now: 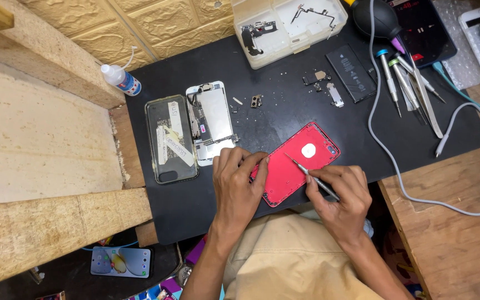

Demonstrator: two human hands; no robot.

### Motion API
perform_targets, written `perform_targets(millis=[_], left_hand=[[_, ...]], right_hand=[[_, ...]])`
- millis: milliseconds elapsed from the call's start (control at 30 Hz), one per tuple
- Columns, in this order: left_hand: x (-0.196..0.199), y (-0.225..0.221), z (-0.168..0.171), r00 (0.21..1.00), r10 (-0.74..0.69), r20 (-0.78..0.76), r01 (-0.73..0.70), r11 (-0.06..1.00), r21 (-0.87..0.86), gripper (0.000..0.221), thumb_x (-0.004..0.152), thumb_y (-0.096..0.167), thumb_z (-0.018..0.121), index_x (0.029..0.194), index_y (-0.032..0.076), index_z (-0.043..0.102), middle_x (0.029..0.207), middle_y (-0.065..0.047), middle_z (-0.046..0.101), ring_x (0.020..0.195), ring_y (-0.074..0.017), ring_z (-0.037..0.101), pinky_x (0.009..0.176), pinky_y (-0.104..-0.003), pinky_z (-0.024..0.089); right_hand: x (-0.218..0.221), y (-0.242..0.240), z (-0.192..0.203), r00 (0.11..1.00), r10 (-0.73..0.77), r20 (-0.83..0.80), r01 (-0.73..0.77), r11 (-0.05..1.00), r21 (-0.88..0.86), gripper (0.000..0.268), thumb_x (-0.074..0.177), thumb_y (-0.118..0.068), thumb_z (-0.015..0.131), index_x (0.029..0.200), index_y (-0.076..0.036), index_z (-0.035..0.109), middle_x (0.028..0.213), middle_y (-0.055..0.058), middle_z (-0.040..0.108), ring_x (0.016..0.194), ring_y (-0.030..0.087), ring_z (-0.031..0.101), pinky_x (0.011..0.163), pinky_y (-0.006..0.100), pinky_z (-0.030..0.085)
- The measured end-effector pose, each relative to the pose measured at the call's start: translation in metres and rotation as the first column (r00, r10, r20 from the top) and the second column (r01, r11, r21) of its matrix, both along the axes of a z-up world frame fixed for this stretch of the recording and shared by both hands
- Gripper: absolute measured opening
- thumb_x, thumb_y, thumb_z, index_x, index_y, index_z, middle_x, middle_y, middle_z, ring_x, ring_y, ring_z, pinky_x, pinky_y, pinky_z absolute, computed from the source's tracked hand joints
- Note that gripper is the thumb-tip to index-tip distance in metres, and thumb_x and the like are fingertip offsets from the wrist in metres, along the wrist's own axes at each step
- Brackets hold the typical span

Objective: Inspecting and assembling internal components of a mobile phone using a screwdriver and manual placement.

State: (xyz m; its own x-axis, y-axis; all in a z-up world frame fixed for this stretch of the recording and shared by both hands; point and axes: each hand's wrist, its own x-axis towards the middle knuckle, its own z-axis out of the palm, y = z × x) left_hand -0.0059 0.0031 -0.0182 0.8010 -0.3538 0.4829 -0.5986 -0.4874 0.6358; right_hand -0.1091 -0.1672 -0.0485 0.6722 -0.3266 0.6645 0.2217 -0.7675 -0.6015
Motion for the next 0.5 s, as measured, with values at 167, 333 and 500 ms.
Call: perform_targets(millis=[167, 333, 500], left_hand=[[0.001, -0.001, 0.0026, 1.0, -0.004, 0.005, 0.004, 1.0, -0.001, 0.005, 0.087, 0.003, 0.076, 0.09, 0.006, 0.078, 0.07, -0.004, 0.055, 0.074, -0.0204, 0.055, 0.068, -0.033, 0.04], [0.0002, -0.0013, 0.0037, 1.0, -0.006, 0.004, 0.006, 1.0, -0.001, 0.005, 0.087, 0.002, 0.076, 0.09, 0.005, 0.078, 0.069, -0.004, 0.055, 0.073, -0.0205, 0.055, 0.068, -0.033, 0.04], [0.0004, -0.0014, 0.0023, 1.0, 0.001, 0.012, -0.001, 1.0, 0.002, 0.005, 0.086, 0.003, 0.076, 0.089, 0.006, 0.078, 0.069, -0.004, 0.055, 0.073, -0.0207, 0.055, 0.068, -0.033, 0.041]], right_hand=[[0.003, 0.0044, -0.0005, 0.999, -0.035, -0.01, 0.035, 0.999, -0.026, 0.007, 0.087, -0.003, 0.083, 0.091, -0.008, 0.079, 0.083, 0.008, 0.072, 0.075, 0.03, 0.064, 0.073, 0.04, 0.05], [0.0039, 0.0066, 0.0, 0.999, -0.045, -0.015, 0.044, 0.998, -0.053, 0.007, 0.087, -0.006, 0.083, 0.091, -0.01, 0.08, 0.083, 0.005, 0.071, 0.076, 0.028, 0.062, 0.074, 0.037, 0.05], [0.0063, 0.0081, 0.001, 0.999, -0.037, -0.02, 0.036, 0.998, -0.053, 0.007, 0.087, -0.006, 0.082, 0.091, -0.01, 0.08, 0.083, 0.006, 0.072, 0.076, 0.029, 0.063, 0.072, 0.037, 0.05]])
